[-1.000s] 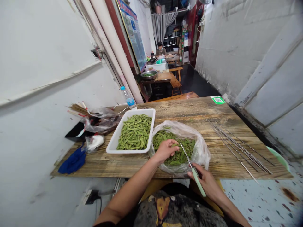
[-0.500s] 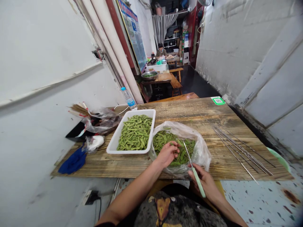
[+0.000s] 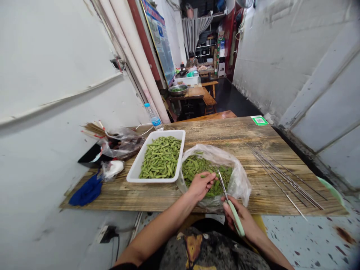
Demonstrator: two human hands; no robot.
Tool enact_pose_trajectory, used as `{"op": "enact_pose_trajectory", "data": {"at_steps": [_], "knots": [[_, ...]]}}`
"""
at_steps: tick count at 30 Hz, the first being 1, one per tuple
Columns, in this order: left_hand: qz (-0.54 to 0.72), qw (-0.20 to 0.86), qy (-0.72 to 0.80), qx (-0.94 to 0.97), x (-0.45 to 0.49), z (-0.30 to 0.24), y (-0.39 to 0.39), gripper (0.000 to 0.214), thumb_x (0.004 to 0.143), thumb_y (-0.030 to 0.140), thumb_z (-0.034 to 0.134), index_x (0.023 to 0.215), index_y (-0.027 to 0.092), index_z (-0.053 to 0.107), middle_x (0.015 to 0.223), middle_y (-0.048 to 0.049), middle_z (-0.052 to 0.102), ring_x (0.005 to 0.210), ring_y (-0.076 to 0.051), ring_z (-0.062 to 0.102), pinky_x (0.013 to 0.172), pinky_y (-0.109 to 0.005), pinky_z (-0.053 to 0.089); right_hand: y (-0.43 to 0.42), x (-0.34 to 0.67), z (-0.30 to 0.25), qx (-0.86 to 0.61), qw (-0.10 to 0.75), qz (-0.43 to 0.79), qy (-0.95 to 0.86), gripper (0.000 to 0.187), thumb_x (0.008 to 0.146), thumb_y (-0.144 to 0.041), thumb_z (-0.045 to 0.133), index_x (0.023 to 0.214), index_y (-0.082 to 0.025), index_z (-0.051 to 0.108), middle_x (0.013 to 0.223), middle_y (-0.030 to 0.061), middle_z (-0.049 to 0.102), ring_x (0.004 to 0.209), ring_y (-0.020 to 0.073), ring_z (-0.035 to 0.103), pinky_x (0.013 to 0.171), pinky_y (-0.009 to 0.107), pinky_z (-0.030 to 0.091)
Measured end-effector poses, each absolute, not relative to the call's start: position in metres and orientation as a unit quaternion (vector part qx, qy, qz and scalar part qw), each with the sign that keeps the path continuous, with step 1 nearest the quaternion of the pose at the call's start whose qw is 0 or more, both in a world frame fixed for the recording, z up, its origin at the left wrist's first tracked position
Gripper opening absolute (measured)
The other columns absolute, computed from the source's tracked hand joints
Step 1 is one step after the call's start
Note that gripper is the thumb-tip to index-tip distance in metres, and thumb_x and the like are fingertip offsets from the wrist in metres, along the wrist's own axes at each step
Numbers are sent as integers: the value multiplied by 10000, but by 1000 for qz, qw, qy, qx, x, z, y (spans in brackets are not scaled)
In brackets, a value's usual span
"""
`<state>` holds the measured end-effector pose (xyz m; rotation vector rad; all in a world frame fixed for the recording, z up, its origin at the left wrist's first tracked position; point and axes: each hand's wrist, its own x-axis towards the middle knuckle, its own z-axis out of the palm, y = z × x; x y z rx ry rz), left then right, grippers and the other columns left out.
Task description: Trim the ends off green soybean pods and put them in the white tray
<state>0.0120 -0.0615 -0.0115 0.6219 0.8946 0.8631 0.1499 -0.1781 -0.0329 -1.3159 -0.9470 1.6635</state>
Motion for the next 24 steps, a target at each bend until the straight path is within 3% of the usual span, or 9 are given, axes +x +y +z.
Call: {"op": "enact_pose_trajectory", "data": {"at_steps": [5,13,24], "knots": [[399,768,416,279,15,-12,-66,356,530,298,826,607,80,555,669,-76,622,501,-17,427,416,-141,216,-178,144,-28,-508,395,681,-349,448,747,-609,584,970,-231,496,527,-107,383,395,68,368,375,188,350],[415,749,436,278,20,-14,-71,372,516,336,825,610,82,569,649,-56,624,491,-15,430,446,-141,272,-180,140,-25,-501,419,679,-335,413,811,-577,527,1028,-227,493,669,-60,508,469,89,485,419,214,445],[416,732,448,301,18,-12,-71,376,531,342,797,564,122,494,553,-8,568,476,-38,443,477,-167,294,-179,144,-39,-520,403,667,-351,400,789,-594,542,947,-230,500,513,-113,353,343,53,299,306,164,307]]}}
